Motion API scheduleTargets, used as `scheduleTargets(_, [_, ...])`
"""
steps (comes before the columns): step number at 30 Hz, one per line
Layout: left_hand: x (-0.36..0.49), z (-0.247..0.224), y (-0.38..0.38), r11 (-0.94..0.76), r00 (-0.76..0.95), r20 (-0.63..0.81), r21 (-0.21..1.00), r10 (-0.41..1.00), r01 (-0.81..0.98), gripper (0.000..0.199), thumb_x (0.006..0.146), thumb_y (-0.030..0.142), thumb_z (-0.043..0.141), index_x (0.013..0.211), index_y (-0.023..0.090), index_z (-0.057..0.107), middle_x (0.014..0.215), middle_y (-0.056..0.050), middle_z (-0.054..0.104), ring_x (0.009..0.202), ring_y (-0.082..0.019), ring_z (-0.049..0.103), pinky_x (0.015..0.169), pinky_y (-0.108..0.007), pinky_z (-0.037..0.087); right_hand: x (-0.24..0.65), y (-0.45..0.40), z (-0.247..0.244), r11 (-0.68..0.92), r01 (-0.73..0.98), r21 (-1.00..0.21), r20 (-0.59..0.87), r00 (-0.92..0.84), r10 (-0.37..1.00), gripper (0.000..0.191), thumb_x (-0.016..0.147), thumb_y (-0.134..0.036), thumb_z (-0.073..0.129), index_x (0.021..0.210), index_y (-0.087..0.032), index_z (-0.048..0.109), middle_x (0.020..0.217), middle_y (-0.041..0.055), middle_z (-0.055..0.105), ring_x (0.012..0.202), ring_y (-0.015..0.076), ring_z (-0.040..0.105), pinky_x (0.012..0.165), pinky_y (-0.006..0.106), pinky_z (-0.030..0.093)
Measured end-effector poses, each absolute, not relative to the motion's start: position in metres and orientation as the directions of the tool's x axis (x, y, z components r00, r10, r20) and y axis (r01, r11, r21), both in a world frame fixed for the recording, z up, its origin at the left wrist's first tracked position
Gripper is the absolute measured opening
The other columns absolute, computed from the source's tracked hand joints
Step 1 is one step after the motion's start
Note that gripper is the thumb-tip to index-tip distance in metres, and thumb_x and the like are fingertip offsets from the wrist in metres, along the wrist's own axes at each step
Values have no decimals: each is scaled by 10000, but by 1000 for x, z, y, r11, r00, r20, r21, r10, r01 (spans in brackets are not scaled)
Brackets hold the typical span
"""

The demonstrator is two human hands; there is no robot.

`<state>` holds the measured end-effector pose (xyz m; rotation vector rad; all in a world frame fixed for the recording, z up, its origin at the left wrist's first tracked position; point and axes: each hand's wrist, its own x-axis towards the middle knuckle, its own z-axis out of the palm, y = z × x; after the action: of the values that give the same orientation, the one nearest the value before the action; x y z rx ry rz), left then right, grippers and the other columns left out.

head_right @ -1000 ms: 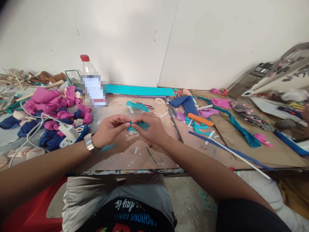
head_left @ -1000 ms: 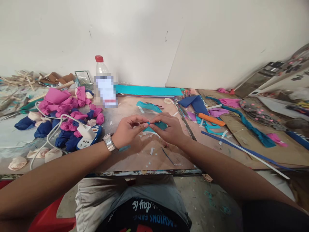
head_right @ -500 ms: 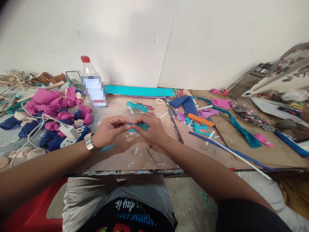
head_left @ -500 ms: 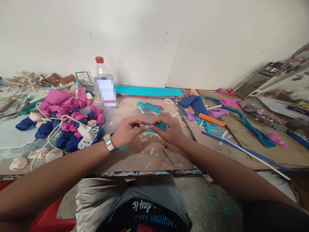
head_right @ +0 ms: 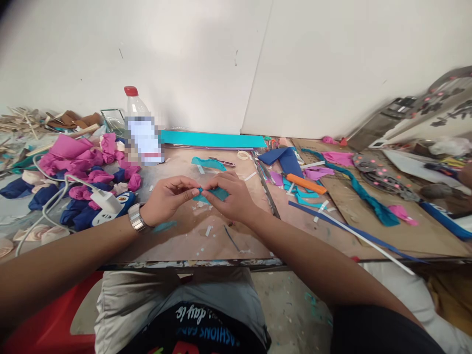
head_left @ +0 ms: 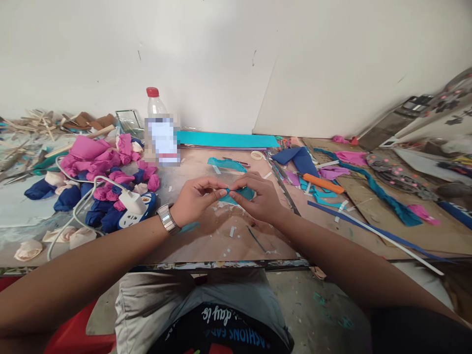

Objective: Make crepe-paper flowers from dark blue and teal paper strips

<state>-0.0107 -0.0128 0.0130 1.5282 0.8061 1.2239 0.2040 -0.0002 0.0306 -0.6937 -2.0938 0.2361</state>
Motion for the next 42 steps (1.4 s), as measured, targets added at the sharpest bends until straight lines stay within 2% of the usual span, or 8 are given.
scheduleTargets(10, [-11, 15, -14, -326, 291, 295, 943, 910, 63, 302, 846, 426, 793, 1011, 175, 822, 962, -88, 809, 787, -184, 688, 733, -310, 530, 204, 1, 28, 802, 416, -428, 667, -453, 591, 192, 950, -409, 707, 882, -231, 685, 836, 24, 752, 817, 187, 678, 839, 364, 491])
scheduleTargets(14, [-11, 18, -15, -308, 293, 294, 951, 910, 4, 299, 841, 426, 798, 991, 167, 809, 958, -83, 805, 814, -182, 696, 769, -309, 541, 204, 0, 30, 792, 403, -458, 653, -453, 607, 212, 940, -432, 710, 874, -233, 676, 828, 19, 739, 793, 181, 669, 808, 350, 497])
scheduleTargets(18, [-9, 19, -15, -272, 268, 282, 959, 921, -75, 317, 818, 440, 818, 973, 165, 786, 960, -76, 793, 850, -182, 701, 789, -304, 548, 204, -1, 32, 814, 376, -443, 656, -483, 581, 159, 950, -387, 687, 910, -233, 677, 834, 19, 733, 794, 181, 666, 828, 362, 492])
scheduleTargets(23, [-8, 19, -15, -233, 250, 257, 965, 934, -122, 356, 783, 446, 848, 956, 153, 743, 892, -52, 753, 782, -146, 659, 728, -270, 510, 203, 0, 30, 802, 408, -436, 666, -454, 592, 142, 944, -354, 692, 873, -232, 673, 810, 16, 725, 793, 181, 665, 835, 363, 489])
scheduleTargets(27, [-7, 19, -15, -239, 249, 264, 963, 932, -125, 340, 781, 445, 849, 903, 151, 730, 871, -49, 743, 775, -145, 649, 725, -270, 504, 203, 0, 29, 798, 407, -445, 668, -442, 599, 134, 930, -339, 712, 865, -226, 679, 797, 10, 720, 774, 173, 661, 809, 349, 485])
scheduleTargets(42, [-9, 13, -15, -274, 262, 285, 959, 922, -76, 312, 799, 406, 841, 962, 160, 742, 946, -77, 762, 839, -173, 680, 762, -293, 527, 202, 0, 28, 769, 439, -464, 651, -419, 633, 162, 922, -374, 720, 859, -231, 677, 814, 12, 737, 787, 179, 673, 793, 344, 495])
